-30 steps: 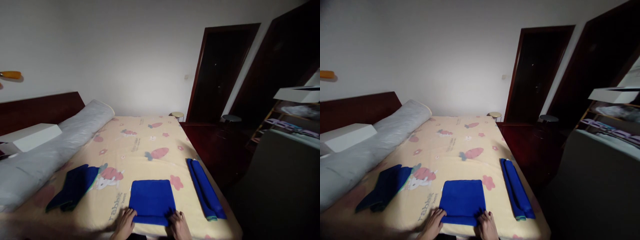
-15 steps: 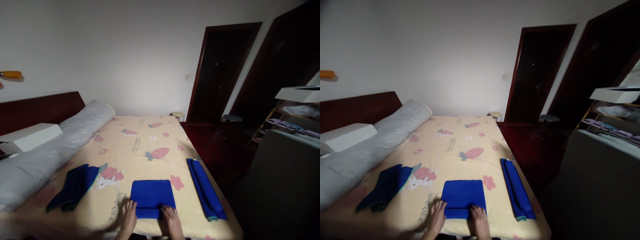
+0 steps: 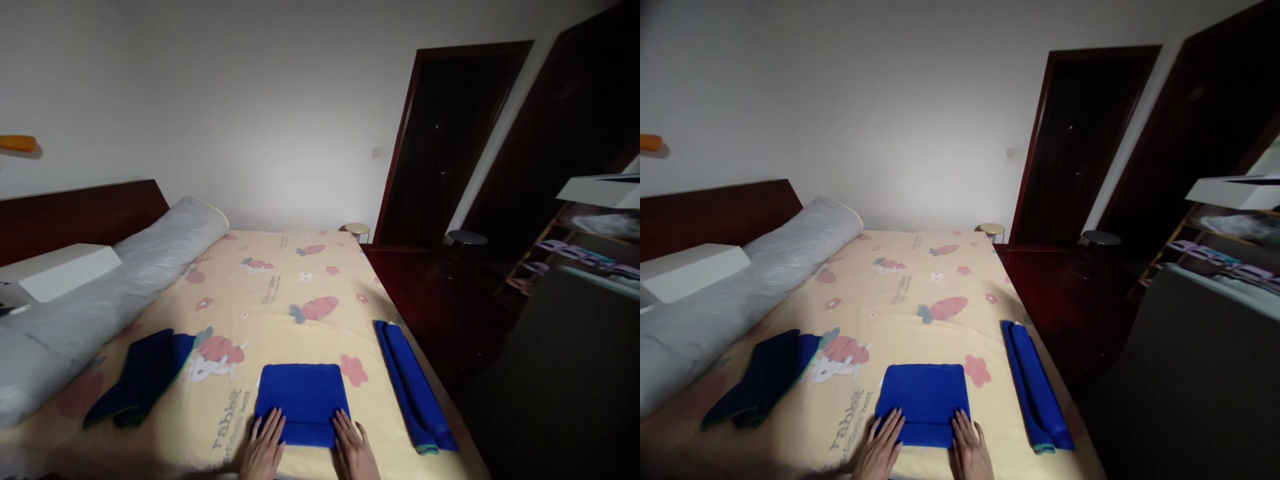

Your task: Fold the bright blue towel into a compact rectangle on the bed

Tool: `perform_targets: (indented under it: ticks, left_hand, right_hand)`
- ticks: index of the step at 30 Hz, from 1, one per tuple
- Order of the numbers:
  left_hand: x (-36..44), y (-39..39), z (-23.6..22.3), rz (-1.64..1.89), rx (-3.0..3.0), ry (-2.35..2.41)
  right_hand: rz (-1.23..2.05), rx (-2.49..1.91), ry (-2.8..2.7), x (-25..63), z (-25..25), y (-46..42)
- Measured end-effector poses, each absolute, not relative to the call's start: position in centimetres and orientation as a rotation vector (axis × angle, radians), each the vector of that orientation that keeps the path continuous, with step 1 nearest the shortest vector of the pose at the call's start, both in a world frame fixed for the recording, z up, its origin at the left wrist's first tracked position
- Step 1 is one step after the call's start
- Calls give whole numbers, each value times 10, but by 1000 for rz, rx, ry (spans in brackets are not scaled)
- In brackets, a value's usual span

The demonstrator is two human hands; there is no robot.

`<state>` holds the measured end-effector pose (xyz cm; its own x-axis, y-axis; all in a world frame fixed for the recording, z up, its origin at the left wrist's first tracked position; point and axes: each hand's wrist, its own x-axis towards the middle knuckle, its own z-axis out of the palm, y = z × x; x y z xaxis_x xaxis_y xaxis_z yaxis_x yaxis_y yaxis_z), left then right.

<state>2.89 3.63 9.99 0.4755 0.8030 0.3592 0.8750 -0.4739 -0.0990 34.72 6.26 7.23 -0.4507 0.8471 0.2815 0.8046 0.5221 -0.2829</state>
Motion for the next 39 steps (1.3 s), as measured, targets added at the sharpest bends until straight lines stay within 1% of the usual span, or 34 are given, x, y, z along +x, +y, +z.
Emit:
perform_targets:
  ticks: [4,7,9,13,16,18,21,24,26,28,31,33,36,39]
  left_hand:
    - [70,48,83,-443,-2483,-1421]
    - [83,59,71,-429,-2504,-1466]
    - [68,63,69,-378,-2495,-1538]
    - [9,60,69,-355,-2305,-1713]
    - [-7,56,70,-398,-2294,-1646]
    - [11,56,72,-420,-2381,-1562]
    - [57,63,79,-465,-2529,-1497]
    - [73,73,86,-459,-2574,-1562]
    - [49,76,88,-411,-2547,-1621]
    - [8,74,89,-388,-2477,-1670]
    - [-50,66,88,-440,-2331,-1738]
    - [-62,62,88,-485,-2276,-1758]
    - [-31,65,91,-511,-2383,-1714]
    - [34,82,91,-514,-2619,-1690]
  right_hand:
    - [280,-1194,-2482,294,81,68]
    - [344,-1197,-2459,269,85,76]
    - [317,-1315,-2406,279,84,81]
    - [204,-1604,-2257,327,72,84]
    - [147,-1613,-2216,338,65,80]
    - [173,-1499,-2279,322,68,78]
    - [332,-1293,-2428,284,81,82]
    - [462,-1334,-2428,271,94,90]
    - [461,-1494,-2333,288,95,93]
    - [419,-1627,-2233,323,93,94]
    - [346,-1691,-2160,380,89,89]
    - [307,-1701,-2132,399,92,86]
    - [355,-1648,-2153,382,101,90]
    - [543,-1447,-2299,326,111,101]
